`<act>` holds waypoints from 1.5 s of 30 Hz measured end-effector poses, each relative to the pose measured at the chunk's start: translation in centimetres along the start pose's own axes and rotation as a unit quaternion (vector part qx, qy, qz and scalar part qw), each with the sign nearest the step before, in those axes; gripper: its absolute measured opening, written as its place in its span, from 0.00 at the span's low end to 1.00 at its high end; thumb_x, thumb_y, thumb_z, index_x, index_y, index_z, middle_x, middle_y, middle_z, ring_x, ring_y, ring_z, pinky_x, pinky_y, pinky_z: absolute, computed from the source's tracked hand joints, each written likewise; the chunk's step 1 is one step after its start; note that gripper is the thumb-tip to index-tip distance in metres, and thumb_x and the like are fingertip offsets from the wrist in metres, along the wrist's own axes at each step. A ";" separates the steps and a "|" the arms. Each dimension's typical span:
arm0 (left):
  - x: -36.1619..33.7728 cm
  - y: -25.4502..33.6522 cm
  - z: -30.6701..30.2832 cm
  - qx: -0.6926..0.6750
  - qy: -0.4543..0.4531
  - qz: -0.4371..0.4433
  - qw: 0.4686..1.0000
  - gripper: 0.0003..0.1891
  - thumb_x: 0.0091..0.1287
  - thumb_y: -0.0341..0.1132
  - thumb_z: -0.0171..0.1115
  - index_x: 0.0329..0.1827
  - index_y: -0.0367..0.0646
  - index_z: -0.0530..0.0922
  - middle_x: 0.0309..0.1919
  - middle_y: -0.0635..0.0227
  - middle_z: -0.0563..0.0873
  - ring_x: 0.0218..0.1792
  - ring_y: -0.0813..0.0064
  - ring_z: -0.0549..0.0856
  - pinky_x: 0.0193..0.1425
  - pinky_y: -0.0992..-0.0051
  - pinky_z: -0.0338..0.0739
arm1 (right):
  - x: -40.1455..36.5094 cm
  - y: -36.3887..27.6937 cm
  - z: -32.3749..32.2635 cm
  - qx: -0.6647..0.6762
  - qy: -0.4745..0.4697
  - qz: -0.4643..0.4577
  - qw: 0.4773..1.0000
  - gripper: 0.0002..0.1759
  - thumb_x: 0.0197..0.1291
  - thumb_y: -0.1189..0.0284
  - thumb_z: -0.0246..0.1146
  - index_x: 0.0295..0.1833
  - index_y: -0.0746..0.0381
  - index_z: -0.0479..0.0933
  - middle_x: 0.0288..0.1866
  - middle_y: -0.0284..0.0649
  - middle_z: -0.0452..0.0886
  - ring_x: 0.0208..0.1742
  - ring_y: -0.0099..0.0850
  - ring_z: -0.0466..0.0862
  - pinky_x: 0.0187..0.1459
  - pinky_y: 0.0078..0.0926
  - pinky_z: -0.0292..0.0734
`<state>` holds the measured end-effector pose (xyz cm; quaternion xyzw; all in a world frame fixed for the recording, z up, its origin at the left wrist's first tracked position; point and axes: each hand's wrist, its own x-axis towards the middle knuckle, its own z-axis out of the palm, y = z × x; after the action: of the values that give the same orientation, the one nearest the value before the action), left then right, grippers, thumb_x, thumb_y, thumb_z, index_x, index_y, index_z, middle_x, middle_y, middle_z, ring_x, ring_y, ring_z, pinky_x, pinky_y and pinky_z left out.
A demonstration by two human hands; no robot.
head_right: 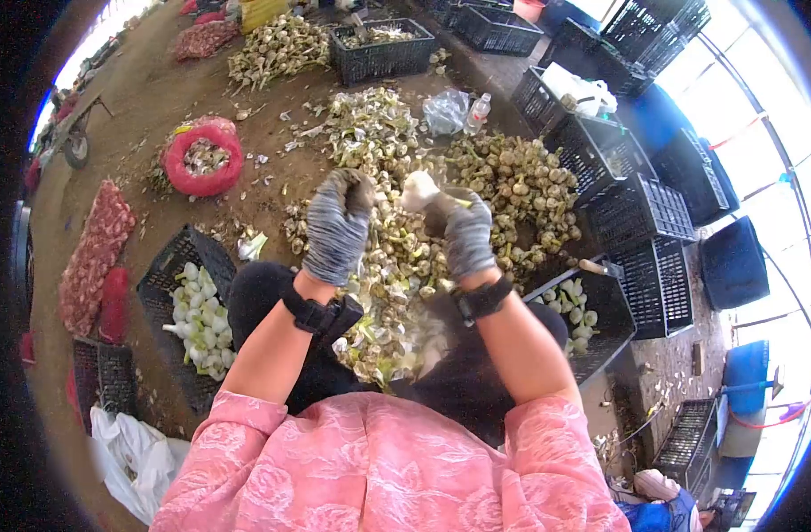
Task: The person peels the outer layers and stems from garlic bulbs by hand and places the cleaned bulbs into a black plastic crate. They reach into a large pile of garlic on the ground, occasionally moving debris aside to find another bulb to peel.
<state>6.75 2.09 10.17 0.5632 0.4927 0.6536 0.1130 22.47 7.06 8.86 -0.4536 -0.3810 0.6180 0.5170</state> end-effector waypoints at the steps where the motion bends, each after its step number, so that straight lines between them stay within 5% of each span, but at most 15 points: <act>1: 0.8 -1.0 -0.5 -0.041 0.022 -0.022 0.999 0.03 0.61 0.27 0.54 0.34 0.37 0.74 0.28 0.69 0.79 0.30 0.79 0.75 0.37 0.78 0.73 | 2.6 0.1 -1.1 0.046 -0.045 0.019 0.998 0.12 0.52 0.72 0.61 0.40 0.66 0.71 0.22 0.37 0.77 0.18 0.23 0.74 0.20 0.19 0.72; 9: 1.5 -3.8 -5.7 0.043 -0.100 -0.092 0.990 0.13 0.61 0.26 0.54 0.49 0.37 0.75 0.40 0.65 0.82 0.44 0.78 0.79 0.49 0.79 0.72 | 7.3 -11.1 -10.0 -0.390 0.028 -0.063 0.918 0.11 0.48 0.71 0.62 0.38 0.61 0.76 0.26 0.33 0.77 0.22 0.24 0.74 0.22 0.23 0.71; 10: 1.2 -5.2 -5.2 0.052 -0.075 -0.021 0.996 0.13 0.61 0.25 0.53 0.49 0.38 0.75 0.40 0.64 0.82 0.42 0.77 0.80 0.45 0.78 0.75 | 6.4 -11.6 -11.9 -0.366 0.074 -0.021 0.928 0.10 0.47 0.71 0.62 0.38 0.60 0.77 0.27 0.32 0.77 0.24 0.23 0.75 0.23 0.23 0.72; 16: 1.6 -4.7 -6.2 -0.132 -0.132 -0.195 0.963 0.10 0.62 0.28 0.54 0.46 0.39 0.77 0.32 0.69 0.83 0.21 0.85 0.78 0.25 0.84 0.75 | 3.6 -8.7 -34.6 -0.615 0.100 0.081 0.778 0.05 0.51 0.70 0.58 0.34 0.57 0.76 0.26 0.34 0.76 0.27 0.29 0.77 0.27 0.28 0.74; 19: 1.6 -4.6 -6.2 -0.094 -0.154 -0.196 0.964 0.10 0.61 0.37 0.59 0.41 0.41 0.79 0.26 0.73 0.82 0.20 0.88 0.77 0.22 0.86 0.72 | -3.2 -7.4 -31.3 -0.367 0.312 0.136 0.865 0.06 0.51 0.67 0.59 0.29 0.58 0.76 0.26 0.34 0.76 0.26 0.29 0.77 0.27 0.28 0.75; 22: 1.5 -3.9 -6.1 -0.141 -0.156 -0.264 0.941 0.12 0.60 0.42 0.60 0.37 0.42 0.80 0.22 0.76 0.80 0.19 0.89 0.76 0.21 0.86 0.71 | -0.9 -7.0 -44.5 -0.549 0.113 0.221 0.798 0.06 0.54 0.66 0.57 0.34 0.56 0.77 0.29 0.35 0.78 0.29 0.27 0.78 0.26 0.27 0.73; 24: 1.4 -4.5 -6.1 -0.149 -0.164 -0.312 0.924 0.12 0.61 0.42 0.59 0.35 0.42 0.79 0.22 0.76 0.80 0.20 0.90 0.76 0.20 0.87 0.70 | -2.5 -5.8 -29.6 -0.281 0.313 0.144 0.896 0.09 0.56 0.70 0.54 0.37 0.57 0.79 0.31 0.36 0.80 0.30 0.27 0.79 0.31 0.24 0.73; 25: 1.2 -5.9 -5.7 -0.025 -0.196 -0.278 0.940 0.12 0.63 0.42 0.56 0.35 0.43 0.78 0.22 0.77 0.80 0.20 0.90 0.75 0.20 0.88 0.70 | -0.8 -3.8 -33.5 -0.426 0.111 0.033 0.897 0.10 0.56 0.67 0.56 0.40 0.61 0.77 0.31 0.34 0.79 0.29 0.26 0.78 0.30 0.22 0.72; 30: -1.3 -10.6 -4.0 0.136 -0.241 -0.190 0.942 0.09 0.63 0.36 0.54 0.42 0.42 0.76 0.28 0.71 0.81 0.24 0.83 0.78 0.26 0.83 0.73 | 6.1 4.3 -19.2 -0.475 -0.115 0.124 0.864 0.16 0.54 0.63 0.61 0.45 0.62 0.76 0.33 0.33 0.78 0.33 0.24 0.77 0.33 0.20 0.72; 32: -2.8 -12.4 -2.9 0.170 -0.256 -0.144 0.941 0.10 0.60 0.36 0.53 0.38 0.41 0.79 0.26 0.54 0.81 0.31 0.58 0.81 0.37 0.66 0.75 | 8.4 8.2 -16.0 -0.556 -0.297 0.114 0.768 0.20 0.53 0.62 0.61 0.48 0.63 0.75 0.42 0.39 0.79 0.41 0.31 0.78 0.45 0.27 0.73; 35: -7.5 -17.3 0.6 0.195 -0.382 -0.270 0.862 0.23 0.56 0.27 0.53 0.58 0.48 0.69 0.40 0.58 0.80 0.36 0.66 0.80 0.41 0.72 0.75 | 12.2 14.9 -13.8 -0.574 -0.483 0.137 0.646 0.26 0.48 0.64 0.64 0.54 0.60 0.71 0.52 0.42 0.75 0.52 0.34 0.74 0.53 0.32 0.69; 39: -14.4 -19.2 5.5 0.324 -0.689 -0.111 0.638 0.25 0.55 0.28 0.53 0.59 0.48 0.66 0.50 0.56 0.75 0.47 0.59 0.78 0.49 0.63 0.73 | 13.6 23.9 -13.4 -0.551 -0.632 0.082 0.539 0.31 0.41 0.68 0.68 0.56 0.56 0.70 0.52 0.45 0.74 0.50 0.41 0.75 0.51 0.34 0.70; 42: -16.8 -20.9 7.7 0.302 -0.738 -0.089 0.597 0.19 0.54 0.25 0.52 0.51 0.41 0.71 0.50 0.54 0.74 0.48 0.57 0.76 0.51 0.63 0.72 | 10.6 27.5 -11.6 -0.604 -0.693 -0.006 0.393 0.27 0.51 0.69 0.61 0.60 0.54 0.66 0.47 0.46 0.77 0.43 0.44 0.78 0.44 0.37 0.72; 43: -17.3 -22.0 7.9 0.303 -0.745 -0.094 0.586 0.19 0.54 0.25 0.52 0.51 0.41 0.71 0.50 0.54 0.74 0.48 0.57 0.76 0.51 0.63 0.72 | 9.7 26.2 -10.9 -0.566 -0.692 0.015 0.448 0.35 0.41 0.69 0.67 0.59 0.55 0.64 0.47 0.45 0.75 0.42 0.44 0.77 0.43 0.34 0.74; 45: -17.9 -24.2 7.7 0.307 -0.715 -0.258 0.573 0.16 0.54 0.25 0.52 0.48 0.40 0.72 0.51 0.52 0.72 0.49 0.57 0.76 0.51 0.64 0.72 | 8.6 34.4 -13.5 -0.525 -0.667 0.034 0.528 0.26 0.51 0.62 0.56 0.57 0.55 0.67 0.44 0.46 0.77 0.40 0.44 0.78 0.41 0.36 0.73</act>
<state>9.48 5.34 -20.59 0.6974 0.5477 -0.2083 0.4127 24.80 9.55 -28.91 -0.1113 -0.8548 0.4464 -0.2400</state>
